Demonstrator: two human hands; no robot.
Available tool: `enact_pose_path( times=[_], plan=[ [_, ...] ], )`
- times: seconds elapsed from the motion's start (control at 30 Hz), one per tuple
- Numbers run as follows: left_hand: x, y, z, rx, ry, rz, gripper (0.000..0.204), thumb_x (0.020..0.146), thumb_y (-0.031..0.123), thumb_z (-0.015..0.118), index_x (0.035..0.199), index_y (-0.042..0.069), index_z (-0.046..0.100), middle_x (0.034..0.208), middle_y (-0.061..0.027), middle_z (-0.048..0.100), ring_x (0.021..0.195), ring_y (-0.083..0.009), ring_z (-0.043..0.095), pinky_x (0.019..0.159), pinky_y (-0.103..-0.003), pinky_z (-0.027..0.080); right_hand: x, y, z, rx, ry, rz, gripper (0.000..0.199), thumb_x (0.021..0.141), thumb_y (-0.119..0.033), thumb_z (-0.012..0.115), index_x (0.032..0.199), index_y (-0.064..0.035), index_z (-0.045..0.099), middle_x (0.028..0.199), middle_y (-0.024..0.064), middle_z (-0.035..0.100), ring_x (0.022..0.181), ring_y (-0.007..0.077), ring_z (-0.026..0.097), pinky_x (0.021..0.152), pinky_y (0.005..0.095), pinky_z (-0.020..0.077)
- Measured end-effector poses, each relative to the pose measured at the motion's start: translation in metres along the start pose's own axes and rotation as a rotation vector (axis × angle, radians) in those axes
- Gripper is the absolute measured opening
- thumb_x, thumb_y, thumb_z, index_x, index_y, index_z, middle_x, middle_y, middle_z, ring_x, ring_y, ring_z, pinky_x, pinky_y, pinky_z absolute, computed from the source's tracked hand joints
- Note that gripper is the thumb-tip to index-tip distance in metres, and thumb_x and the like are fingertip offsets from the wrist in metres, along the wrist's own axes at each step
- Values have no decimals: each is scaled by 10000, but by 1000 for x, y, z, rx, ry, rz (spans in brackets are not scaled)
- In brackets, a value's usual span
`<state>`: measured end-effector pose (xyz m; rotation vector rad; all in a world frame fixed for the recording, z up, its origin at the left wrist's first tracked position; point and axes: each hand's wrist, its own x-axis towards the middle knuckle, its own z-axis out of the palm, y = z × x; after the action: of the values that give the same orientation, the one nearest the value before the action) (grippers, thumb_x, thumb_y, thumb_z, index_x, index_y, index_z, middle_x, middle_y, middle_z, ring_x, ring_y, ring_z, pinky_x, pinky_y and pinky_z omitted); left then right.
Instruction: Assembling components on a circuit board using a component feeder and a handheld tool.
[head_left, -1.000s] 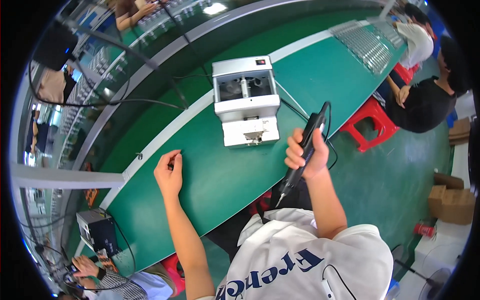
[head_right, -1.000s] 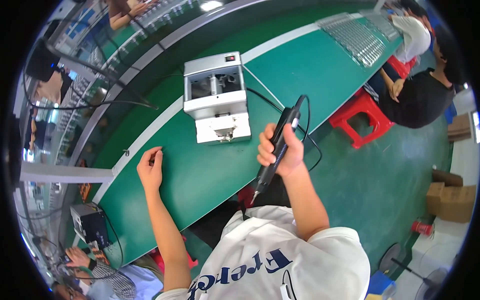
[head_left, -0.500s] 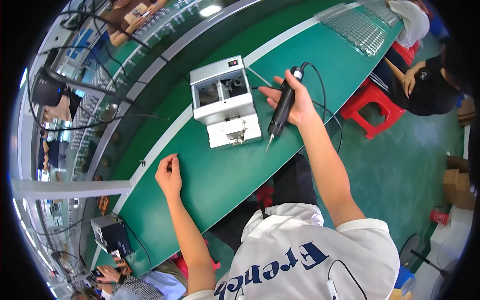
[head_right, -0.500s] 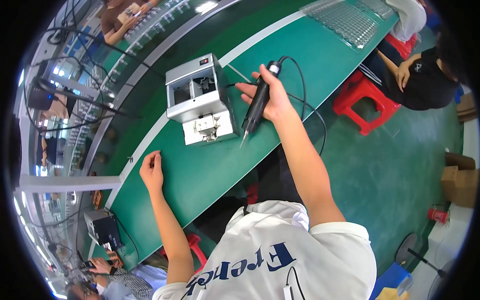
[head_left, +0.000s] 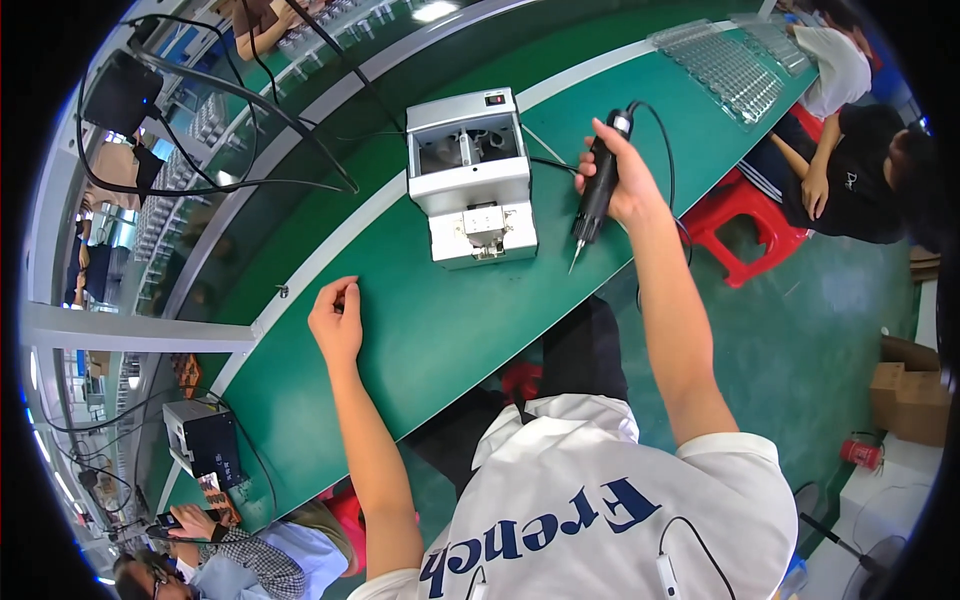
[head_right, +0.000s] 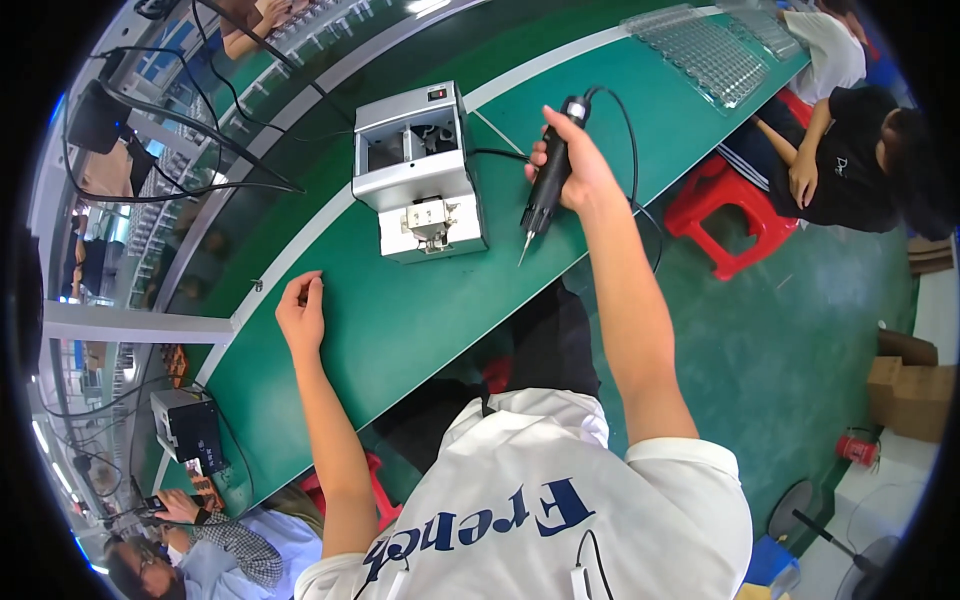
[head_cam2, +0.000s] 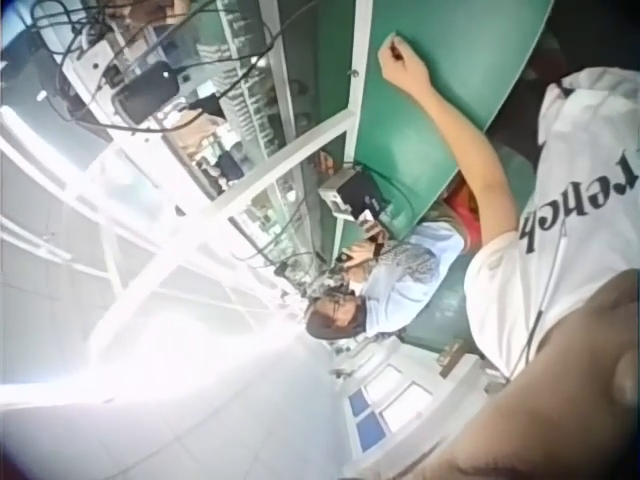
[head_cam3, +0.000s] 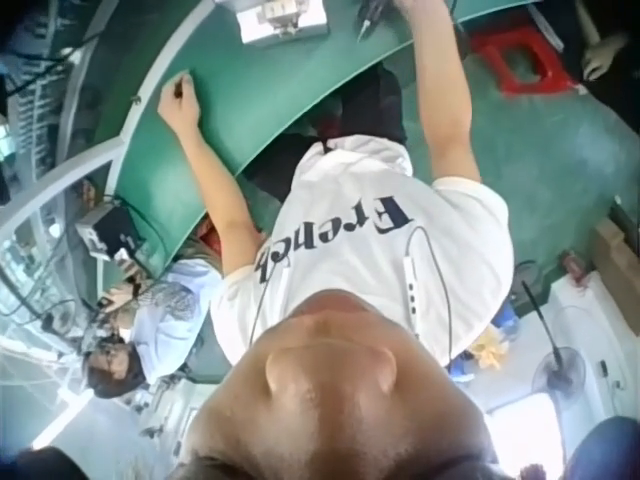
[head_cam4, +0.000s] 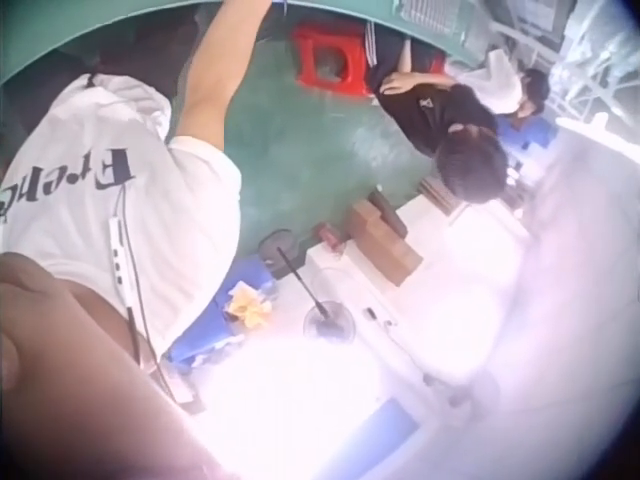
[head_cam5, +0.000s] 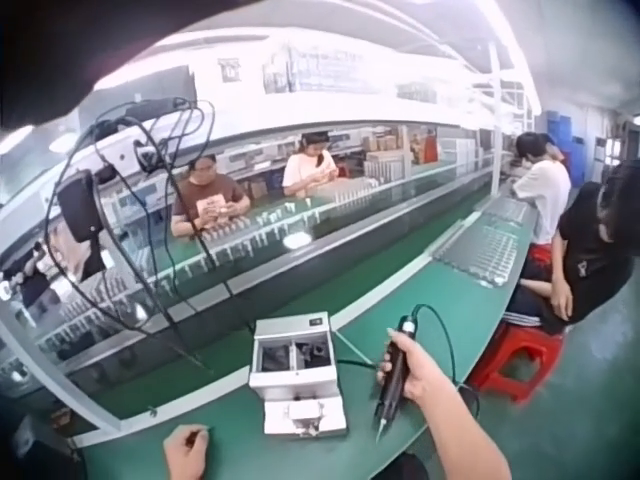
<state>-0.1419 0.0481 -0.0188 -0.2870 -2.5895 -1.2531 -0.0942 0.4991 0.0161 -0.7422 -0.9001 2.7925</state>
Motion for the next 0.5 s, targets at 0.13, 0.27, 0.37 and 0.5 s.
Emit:
enact_pose_path(
  times=[0.13,0.27,0.37,0.5],
  plan=[
    [-1,1,-5,-31,11,6,128,930,133,685,994,38,741,816,-6,659,690,-81,541,641,-238,457,15,-23,20,-281,54,12,310,891,-209,700,1038,-54,475,860,93,536,700,213,576,657,383,570],
    [0,0,-8,-25,-23,-20,175,951,181,684,1036,41,745,836,7,673,739,-67,565,675,-227,457,38,-25,33,-622,104,-45,422,873,-105,695,1191,28,451,927,150,532,815,267,619,689,449,613],
    [-1,3,-12,-41,-12,-28,172,954,178,680,1035,42,746,831,10,668,737,-65,560,672,-224,453,69,-29,37,-1034,42,-49,416,870,-183,743,1196,-22,541,964,115,572,779,255,615,666,410,604],
    [1,-2,-9,-71,-16,-16,165,958,173,677,1037,47,747,820,19,659,726,-57,551,663,-219,450,104,-39,34,-1793,203,-396,527,829,-285,778,1204,43,605,1029,199,703,895,361,702,804,453,577]
  ],
)
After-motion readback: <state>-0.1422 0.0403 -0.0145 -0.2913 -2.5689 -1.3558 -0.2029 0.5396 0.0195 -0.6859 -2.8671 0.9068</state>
